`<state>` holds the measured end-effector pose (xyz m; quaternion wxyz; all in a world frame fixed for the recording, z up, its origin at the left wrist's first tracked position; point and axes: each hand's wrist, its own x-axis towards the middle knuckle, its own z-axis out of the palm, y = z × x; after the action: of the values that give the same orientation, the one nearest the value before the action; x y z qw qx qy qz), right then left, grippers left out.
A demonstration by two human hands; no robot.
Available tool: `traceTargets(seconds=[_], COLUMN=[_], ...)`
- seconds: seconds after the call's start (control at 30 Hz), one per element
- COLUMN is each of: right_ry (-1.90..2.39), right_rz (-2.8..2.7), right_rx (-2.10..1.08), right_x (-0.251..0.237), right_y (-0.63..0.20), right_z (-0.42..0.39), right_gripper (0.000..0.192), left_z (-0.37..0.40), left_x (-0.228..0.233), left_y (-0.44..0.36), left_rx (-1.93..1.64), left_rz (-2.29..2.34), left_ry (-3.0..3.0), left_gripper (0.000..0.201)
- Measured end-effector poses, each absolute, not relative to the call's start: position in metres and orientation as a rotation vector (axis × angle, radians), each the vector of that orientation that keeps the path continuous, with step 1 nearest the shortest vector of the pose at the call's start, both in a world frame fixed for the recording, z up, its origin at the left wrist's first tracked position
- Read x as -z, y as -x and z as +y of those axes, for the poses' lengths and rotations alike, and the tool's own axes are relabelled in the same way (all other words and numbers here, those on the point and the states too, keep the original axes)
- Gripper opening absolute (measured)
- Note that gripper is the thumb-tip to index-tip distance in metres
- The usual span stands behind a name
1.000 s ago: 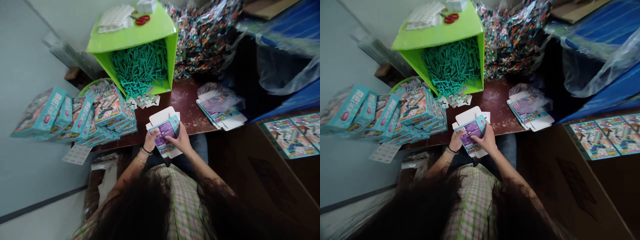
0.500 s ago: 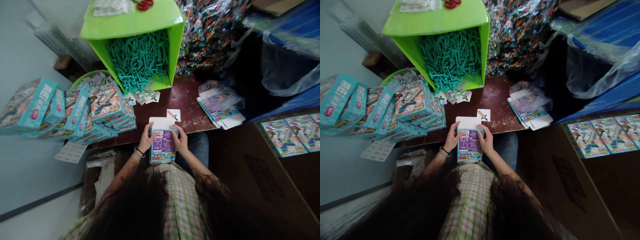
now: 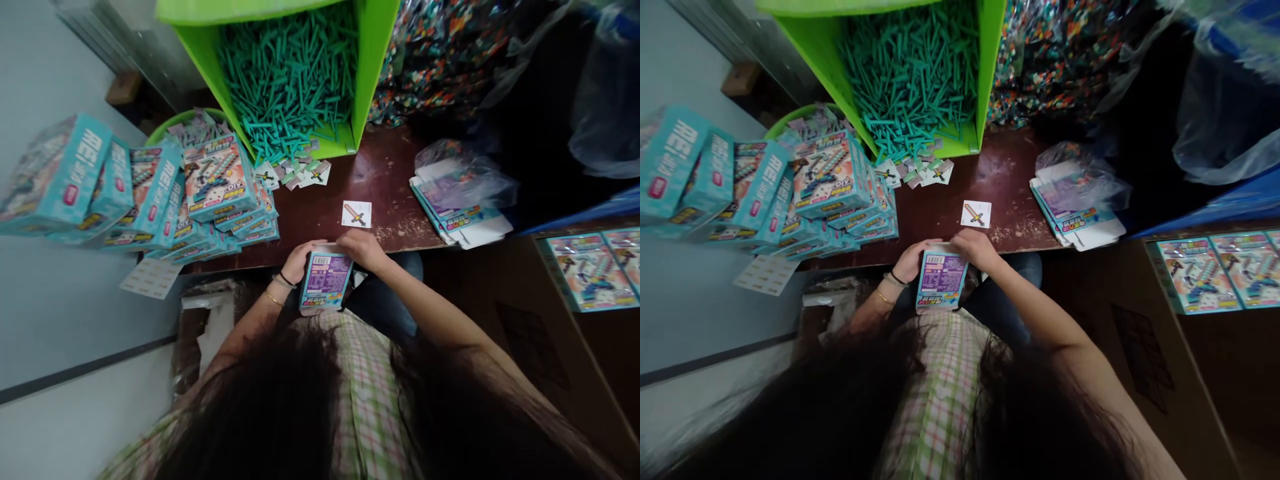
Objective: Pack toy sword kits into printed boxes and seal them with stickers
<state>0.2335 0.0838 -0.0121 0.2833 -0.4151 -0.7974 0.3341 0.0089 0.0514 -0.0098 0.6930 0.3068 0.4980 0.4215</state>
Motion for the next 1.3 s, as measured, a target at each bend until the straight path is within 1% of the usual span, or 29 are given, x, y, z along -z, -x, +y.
traceTargets(seconds=[0.1,0.17,0.2,0.27,0.37,0.5,0.57,0.7,0.8,0.87,0.93,1.0,1.03,1.1,1.17,1.2,1.23,1.3], right_ry=[1.064,1.103,1.122,1.146,1.171,1.093,1.029,0.952,0.935,0.968,1.041,1.086,1.101,1.144,1.208,1.230,1.254,1.359], right_rz=[-2.053,-1.868,-1.783,-1.684,-1.660,-1.766,-1.849,-2.001,-2.027,-1.970,-1.804,-1.579,-1.490,-1.435,-1.487,-1.520,-1.554,-1.648], right_rx=[-0.973,-1.116,-1.194,-1.294,-1.282,-1.292,-1.308,-1.248,-1.206,-1.191,-1.225,-1.335,-1.378,-1.341,-1.180,-1.115,-1.075,-0.968], right_x=[0.015,0.015,0.014,0.012,0.012,0.015,0.016,0.022,0.031,0.035,0.033,0.024,0.018,0.003,-0.007,-0.009,-0.007,0.002], right_y=[-0.223,-0.218,-0.215,-0.212,-0.211,-0.217,-0.223,-0.229,-0.226,-0.221,-0.217,-0.214,-0.212,-0.208,-0.203,-0.201,-0.200,-0.203], right_z=[0.070,0.060,0.057,0.056,0.060,0.061,0.057,0.048,0.043,0.039,0.034,0.030,0.028,0.031,0.045,0.057,0.071,0.101], right_gripper=[0.041,0.049,0.050,0.046,0.039,0.041,0.043,0.043,0.040,0.040,0.052,0.063,0.062,0.052,0.046,0.045,0.044,0.039], left_z=[0.049,0.046,0.045,0.044,0.041,0.032,0.026,0.017,0.017,0.022,0.032,0.043,0.048,0.051,0.045,0.040,0.033,0.020], left_x=[0.008,0.008,0.008,0.010,0.013,0.015,0.016,0.020,0.025,0.025,0.021,0.014,0.011,0.004,-0.001,-0.002,-0.002,0.001], left_y=[-0.007,-0.008,-0.009,-0.011,-0.015,-0.015,-0.012,-0.004,0.003,0.007,0.013,0.021,0.026,0.033,0.034,0.032,0.029,0.023], left_rx=[-1.017,-1.035,-1.038,-1.051,-1.084,-1.256,-1.315,-1.279,-1.231,-1.282,-1.433,-1.611,-1.664,-1.701,-1.648,-1.568,-1.437,-1.059], left_rz=[1.133,1.147,1.149,1.142,1.106,1.071,1.125,1.289,1.293,1.290,1.373,1.522,1.589,1.689,1.683,1.617,1.512,1.260], left_ry=[-0.681,-0.695,-0.713,-0.753,-0.750,-0.819,-1.003,-1.400,-1.670,-1.766,-1.733,-1.606,-1.556,-1.588,-1.849,-2.043,-2.245,-2.566], left_gripper=[0.028,0.029,0.029,0.028,0.030,0.036,0.034,0.021,0.026,0.031,0.034,0.035,0.034,0.028,0.024,0.028,0.034,0.050])
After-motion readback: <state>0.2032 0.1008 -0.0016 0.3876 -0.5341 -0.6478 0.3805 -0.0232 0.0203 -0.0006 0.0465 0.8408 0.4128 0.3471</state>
